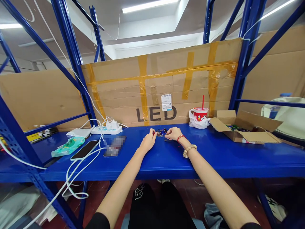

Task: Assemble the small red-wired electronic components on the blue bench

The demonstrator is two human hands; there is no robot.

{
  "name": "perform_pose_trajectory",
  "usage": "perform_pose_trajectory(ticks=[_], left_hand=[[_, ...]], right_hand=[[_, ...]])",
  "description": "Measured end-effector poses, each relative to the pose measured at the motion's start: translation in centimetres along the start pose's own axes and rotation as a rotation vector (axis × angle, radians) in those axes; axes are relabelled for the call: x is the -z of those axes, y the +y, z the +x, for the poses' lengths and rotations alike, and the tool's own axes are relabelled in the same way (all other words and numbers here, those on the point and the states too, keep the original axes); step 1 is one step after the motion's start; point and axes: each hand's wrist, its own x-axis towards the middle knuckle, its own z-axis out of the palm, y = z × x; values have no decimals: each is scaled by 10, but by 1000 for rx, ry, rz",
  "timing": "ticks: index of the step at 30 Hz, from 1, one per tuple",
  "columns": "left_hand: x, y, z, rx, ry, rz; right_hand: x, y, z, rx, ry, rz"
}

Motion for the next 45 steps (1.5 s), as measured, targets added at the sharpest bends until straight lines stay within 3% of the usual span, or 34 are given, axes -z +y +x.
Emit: perform_pose_trajectory(ticks=[4, 14, 19, 26, 35, 45], left_hand=[[-1, -2, 0, -14, -40, 67], [0, -3, 2, 22, -9, 89], [-6, -10, 3, -6, -40, 39], [-10, -19, 7, -154, -73, 69], [-8, -16, 7, -159, -61, 43], [-10, -21, 10, -115, -73, 44]], right_hand=[[0, 2, 1, 33, 14, -39], [-6, 7, 5, 161, 4, -37], [-9, 6, 7, 184, -36, 24], [-11, 6, 6, 191, -85, 95], [-15, 5, 4, 214, -167, 379], [-17, -1, 3, 246, -76, 440]])
